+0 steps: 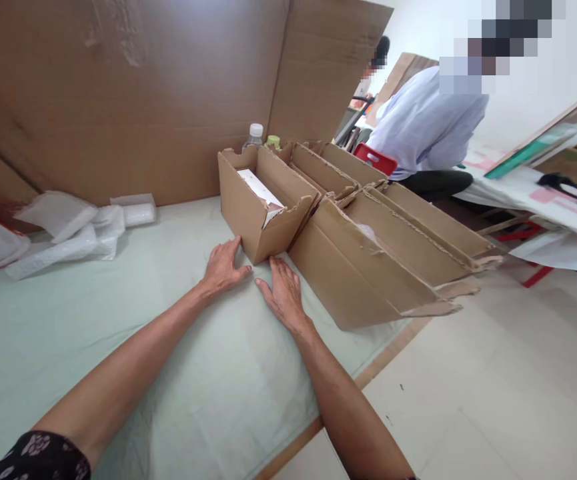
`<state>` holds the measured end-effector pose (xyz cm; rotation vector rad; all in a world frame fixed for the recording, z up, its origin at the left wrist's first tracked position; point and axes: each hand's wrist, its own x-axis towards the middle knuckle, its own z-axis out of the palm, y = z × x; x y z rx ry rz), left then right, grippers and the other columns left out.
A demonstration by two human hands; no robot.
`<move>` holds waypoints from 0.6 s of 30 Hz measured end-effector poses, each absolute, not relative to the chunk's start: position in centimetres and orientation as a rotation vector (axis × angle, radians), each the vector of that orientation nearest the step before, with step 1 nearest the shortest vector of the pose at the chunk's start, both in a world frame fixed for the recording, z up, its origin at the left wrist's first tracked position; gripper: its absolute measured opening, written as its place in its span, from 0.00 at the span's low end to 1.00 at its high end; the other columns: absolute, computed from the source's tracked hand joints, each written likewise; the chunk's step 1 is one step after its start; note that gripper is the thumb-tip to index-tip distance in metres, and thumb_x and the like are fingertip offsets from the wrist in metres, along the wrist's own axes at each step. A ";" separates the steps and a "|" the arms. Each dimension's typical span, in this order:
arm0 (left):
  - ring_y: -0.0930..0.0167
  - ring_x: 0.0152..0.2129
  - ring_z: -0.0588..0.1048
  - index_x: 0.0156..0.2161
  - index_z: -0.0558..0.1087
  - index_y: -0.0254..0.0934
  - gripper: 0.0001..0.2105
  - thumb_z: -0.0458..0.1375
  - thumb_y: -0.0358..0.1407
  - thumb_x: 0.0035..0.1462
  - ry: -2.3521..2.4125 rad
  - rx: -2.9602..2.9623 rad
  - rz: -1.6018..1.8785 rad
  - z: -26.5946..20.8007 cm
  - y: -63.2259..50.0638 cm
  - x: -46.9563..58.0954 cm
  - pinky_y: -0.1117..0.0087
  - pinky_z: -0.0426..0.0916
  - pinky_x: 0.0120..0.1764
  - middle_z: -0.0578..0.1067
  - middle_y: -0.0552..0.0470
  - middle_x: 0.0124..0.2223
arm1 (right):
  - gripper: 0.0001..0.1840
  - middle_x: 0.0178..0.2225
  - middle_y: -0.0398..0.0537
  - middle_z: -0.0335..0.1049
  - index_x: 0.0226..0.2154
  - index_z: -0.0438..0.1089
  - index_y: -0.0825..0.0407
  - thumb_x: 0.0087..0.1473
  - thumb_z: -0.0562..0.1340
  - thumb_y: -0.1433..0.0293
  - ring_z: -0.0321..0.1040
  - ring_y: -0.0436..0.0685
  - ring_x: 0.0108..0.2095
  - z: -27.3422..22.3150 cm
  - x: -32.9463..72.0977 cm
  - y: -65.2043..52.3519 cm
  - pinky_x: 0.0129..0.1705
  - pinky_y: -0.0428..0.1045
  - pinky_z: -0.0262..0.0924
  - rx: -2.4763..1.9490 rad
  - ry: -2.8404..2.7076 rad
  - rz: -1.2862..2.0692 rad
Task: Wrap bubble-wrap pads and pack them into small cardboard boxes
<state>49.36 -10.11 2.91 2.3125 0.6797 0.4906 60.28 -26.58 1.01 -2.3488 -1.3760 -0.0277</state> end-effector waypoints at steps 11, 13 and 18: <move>0.53 0.69 0.58 0.60 0.71 0.35 0.23 0.59 0.41 0.61 0.313 2.522 0.265 3.7 -21.2 32.6 0.46 0.45 0.71 0.64 0.37 0.69 | 0.35 0.59 0.71 0.68 0.58 0.68 0.61 0.62 0.51 0.51 0.66 0.77 0.59 0.7 61.5 -25.3 0.57 0.70 0.59 -2.296 -1.489 -0.173; 0.55 0.70 0.57 0.60 0.70 0.34 0.23 0.56 0.40 0.63 0.172 2.490 0.203 4.4 -22.3 26.6 0.48 0.46 0.71 0.64 0.38 0.69 | 0.36 0.60 0.72 0.67 0.58 0.70 0.60 0.64 0.49 0.50 0.65 0.79 0.59 0.6 61.5 -25.3 0.56 0.70 0.59 -2.353 -1.521 -0.165; 0.63 0.63 0.69 0.55 0.76 0.45 0.17 0.61 0.37 0.60 0.454 2.292 0.214 7.2 -18.8 11.1 0.58 0.66 0.64 0.74 0.48 0.62 | 0.39 0.61 0.75 0.66 0.62 0.68 0.60 0.65 0.46 0.50 0.65 0.81 0.60 -0.5 58.5 -26.4 0.52 0.72 0.61 -2.375 -1.620 -0.230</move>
